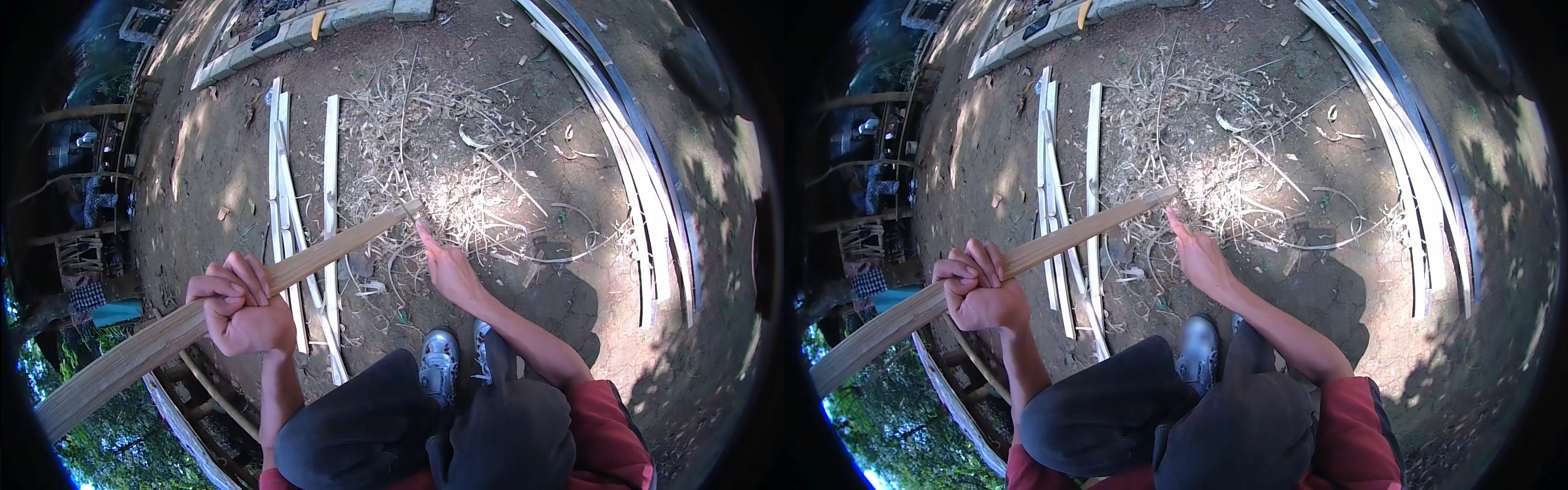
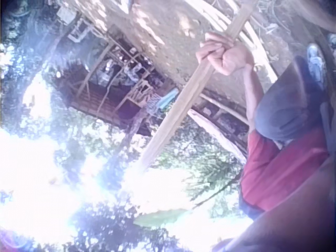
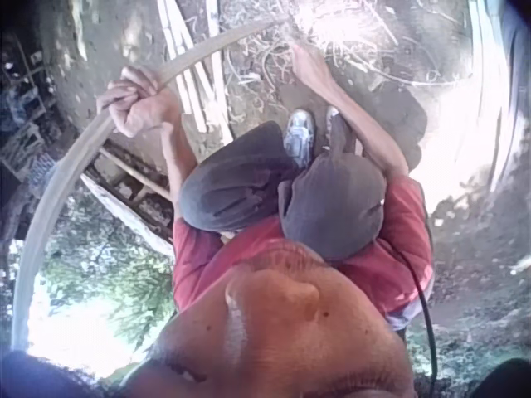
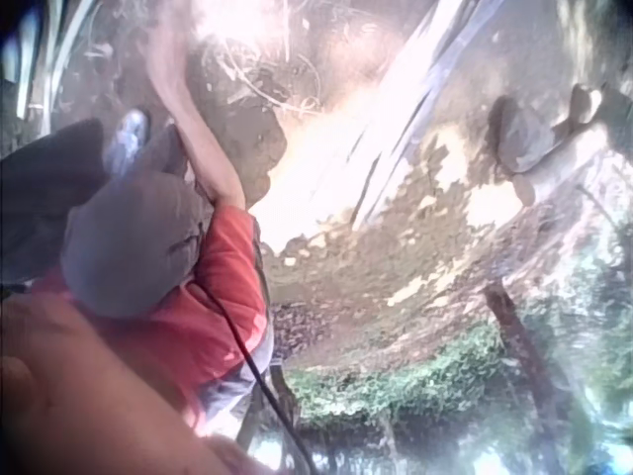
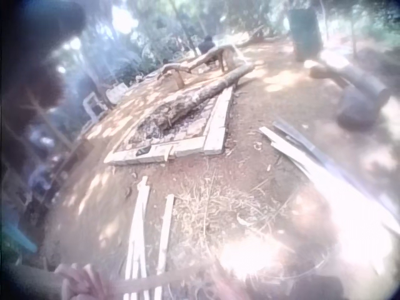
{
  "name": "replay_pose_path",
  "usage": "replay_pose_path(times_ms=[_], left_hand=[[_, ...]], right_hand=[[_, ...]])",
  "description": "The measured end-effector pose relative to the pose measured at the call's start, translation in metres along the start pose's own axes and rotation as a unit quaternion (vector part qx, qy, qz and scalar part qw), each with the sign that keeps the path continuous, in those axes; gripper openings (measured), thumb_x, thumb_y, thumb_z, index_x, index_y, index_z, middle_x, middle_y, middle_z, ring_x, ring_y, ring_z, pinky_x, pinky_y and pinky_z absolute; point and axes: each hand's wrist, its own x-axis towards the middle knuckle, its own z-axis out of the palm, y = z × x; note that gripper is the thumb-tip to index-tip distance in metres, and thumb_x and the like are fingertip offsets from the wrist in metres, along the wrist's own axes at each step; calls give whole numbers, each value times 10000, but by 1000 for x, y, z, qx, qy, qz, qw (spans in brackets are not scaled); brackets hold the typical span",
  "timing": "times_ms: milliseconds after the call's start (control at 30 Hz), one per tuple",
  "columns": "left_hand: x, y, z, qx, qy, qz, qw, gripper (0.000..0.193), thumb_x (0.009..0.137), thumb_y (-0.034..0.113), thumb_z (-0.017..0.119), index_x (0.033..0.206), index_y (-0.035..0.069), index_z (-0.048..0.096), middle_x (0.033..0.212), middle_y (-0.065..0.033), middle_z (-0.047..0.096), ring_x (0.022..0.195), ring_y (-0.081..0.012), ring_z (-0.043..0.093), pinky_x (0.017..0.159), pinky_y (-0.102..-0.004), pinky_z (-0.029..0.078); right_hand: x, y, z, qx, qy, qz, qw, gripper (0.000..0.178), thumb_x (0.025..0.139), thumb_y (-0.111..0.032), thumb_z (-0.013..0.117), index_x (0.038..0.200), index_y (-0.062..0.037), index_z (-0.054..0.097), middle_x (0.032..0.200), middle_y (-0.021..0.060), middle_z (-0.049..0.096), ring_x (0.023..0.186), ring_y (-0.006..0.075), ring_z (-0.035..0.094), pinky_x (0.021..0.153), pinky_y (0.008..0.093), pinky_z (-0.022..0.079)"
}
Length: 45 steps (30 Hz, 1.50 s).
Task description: The person uses a saw to cut into a piece of wood while holding it by hand.
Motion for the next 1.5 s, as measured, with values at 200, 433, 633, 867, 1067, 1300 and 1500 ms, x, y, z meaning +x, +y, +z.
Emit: replay_pose_path(times_ms=[200, 433, 633, 867, 1067, 1300, 1500], left_hand=[[-3, 14, 19, -39, 19, -24, 999, 80, 685, 42, 413, 621, 74, 377, 528, -27, 272, 438, -124, 265, 400, -248, 272], [-9, -1, 34, -47, -23, -60, 997, 81, 707, 21, 412, 650, 73, 385, 546, -30, 288, 457, -123, 285, 428, -252, 281], [-14, 0, 45, -41, -65, -56, 995, 54, 707, 22, 404, 672, 63, 404, 556, -27, 294, 469, -125, 292, 437, -246, 276], [-11, 0, 45, -47, -94, -55, 993, 58, 691, 11, 405, 675, 67, 411, 557, -25, 287, 484, -125, 285, 443, -248, 269], [-21, -1, 44, -48, -90, -48, 994, 68, 693, 5, 403, 680, 72, 413, 564, -26, 294, 492, -127, 291, 462, -249, 281], [-22, -3, 42, -46, -83, -48, 994, 56, 686, 16, 401, 678, 71, 408, 571, -26, 298, 490, -129, 294, 456, -249, 283], [-22, 3, 46, -55, -108, -43, 992, 55, 681, 17, 401, 676, 71, 408, 571, -27, 300, 491, -131, 295, 452, -249, 284]], right_hand=[[-22, -57, -25, 93, 51, -52, 993, 660, 975, -64, 516, 1565, -144, 233, 721, 213, 571, 631, 370, 589, 612, 486, 470], [-38, -53, -39, 75, 89, -51, 992, 679, 964, -46, 529, 1566, -158, 236, 741, 214, 577, 610, 365, 589, 618, 473, 484], [-43, -75, -51, 90, 69, -52, 992, 696, 947, -39, 546, 1562, -170, 247, 758, 216, 584, 632, 374, 618, 621, 485, 501], [-28, -16, -39, 43, 83, -20, 995, 711, 912, 9, 535, 1553, -140, 266, 737, 206, 574, 626, 339, 610, 631, 473, 512], [-45, -77, -54, 64, 44, -65, 995, 715, 907, 7, 550, 1551, -131, 271, 895, 238, 627, 718, 355, 629, 668, 485, 507], [-38, -12, -45, 52, 66, 10, 996, 666, 905, 19, 539, 1524, -105, 325, 770, 248, 604, 650, 348, 627, 625, 465, 496], [-42, -45, -41, 33, 129, -104, 986, 678, 903, 10, 543, 1532, -65, 303, 650, 189, 584, 532, 336, 577, 558, 445, 491]])
